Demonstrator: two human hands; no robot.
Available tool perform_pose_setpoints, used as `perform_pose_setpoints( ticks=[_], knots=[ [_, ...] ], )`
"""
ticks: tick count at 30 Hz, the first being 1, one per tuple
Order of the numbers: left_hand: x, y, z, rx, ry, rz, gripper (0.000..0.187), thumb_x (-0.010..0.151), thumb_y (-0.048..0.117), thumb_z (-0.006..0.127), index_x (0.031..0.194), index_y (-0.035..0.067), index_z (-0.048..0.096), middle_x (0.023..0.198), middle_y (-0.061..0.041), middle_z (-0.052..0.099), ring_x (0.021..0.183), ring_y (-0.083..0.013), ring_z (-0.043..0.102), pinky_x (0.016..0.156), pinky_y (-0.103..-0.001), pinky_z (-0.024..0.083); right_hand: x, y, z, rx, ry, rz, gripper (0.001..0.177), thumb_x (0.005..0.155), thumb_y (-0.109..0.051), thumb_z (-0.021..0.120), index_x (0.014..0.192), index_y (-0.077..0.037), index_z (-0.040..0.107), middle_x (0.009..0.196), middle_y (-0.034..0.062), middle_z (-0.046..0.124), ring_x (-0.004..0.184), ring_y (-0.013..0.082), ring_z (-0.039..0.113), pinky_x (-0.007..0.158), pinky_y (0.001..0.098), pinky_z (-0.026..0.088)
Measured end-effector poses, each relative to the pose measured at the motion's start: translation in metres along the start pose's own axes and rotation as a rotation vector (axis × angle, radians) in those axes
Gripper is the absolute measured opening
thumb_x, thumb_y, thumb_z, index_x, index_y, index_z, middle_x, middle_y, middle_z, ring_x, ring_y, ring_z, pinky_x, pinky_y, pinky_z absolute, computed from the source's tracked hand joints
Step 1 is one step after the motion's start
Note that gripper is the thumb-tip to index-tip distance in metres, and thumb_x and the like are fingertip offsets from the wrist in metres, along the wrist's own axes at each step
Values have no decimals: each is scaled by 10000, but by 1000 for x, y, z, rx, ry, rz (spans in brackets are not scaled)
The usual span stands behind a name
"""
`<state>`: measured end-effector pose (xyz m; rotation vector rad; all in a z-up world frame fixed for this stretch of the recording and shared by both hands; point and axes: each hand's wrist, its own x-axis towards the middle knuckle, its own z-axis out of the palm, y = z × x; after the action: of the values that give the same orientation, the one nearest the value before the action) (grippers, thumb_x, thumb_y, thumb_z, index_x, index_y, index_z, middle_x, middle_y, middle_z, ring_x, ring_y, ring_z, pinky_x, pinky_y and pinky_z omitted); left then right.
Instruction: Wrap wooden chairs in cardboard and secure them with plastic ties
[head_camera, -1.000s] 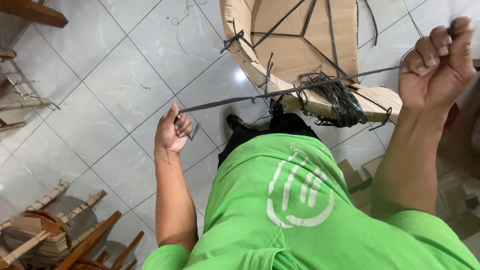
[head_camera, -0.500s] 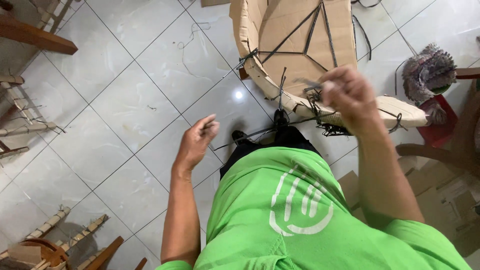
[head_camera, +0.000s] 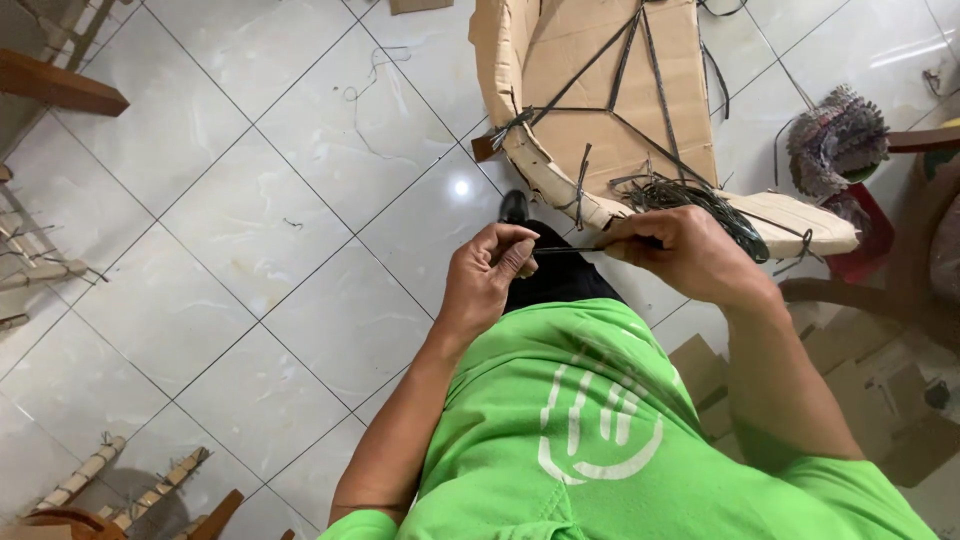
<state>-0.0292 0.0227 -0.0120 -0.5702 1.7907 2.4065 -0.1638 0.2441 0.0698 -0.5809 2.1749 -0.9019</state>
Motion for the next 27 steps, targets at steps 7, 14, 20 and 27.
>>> perform_pose_setpoints(
  ticks=[7, 14, 20, 27],
  knots=[
    [59, -14, -40, -36, 106, -155, 357, 1006, 236, 706, 1277, 24, 609, 881, -116, 748, 784, -123, 727, 770, -258, 624, 70, 79, -59, 106, 195, 69, 124, 999, -17, 718, 1103, -35, 784, 768, 113, 689, 699, 212, 590, 722, 318, 465],
    [89, -65, -151, 350, 314, -576, 297, 1052, 166, 620, 1302, 7, 600, 981, -170, 728, 807, -196, 715, 747, -292, 610, 219, 268, -59, 19, 436, 202, 134, 1016, -230, 844, 1106, -139, 806, 736, 60, 677, 716, 209, 662, 661, 343, 483],
    [52, -127, -192, 238, 648, -845, 336, 1003, 211, 623, 1260, -6, 633, 946, -166, 751, 784, -181, 709, 689, -238, 575, 309, 359, 17, 33, 338, 318, 118, 869, -190, 781, 979, -174, 821, 753, 90, 707, 711, 219, 674, 602, 365, 477],
    [63, -180, -165, 306, 486, -1058, 474, 1027, 420, 615, 1309, 46, 686, 1036, -171, 774, 935, -306, 761, 765, -405, 629, 404, 358, 93, -33, 18, 512, 143, 880, -425, 747, 1009, -397, 800, 750, -87, 702, 663, 157, 661, 573, 333, 494]
  ],
)
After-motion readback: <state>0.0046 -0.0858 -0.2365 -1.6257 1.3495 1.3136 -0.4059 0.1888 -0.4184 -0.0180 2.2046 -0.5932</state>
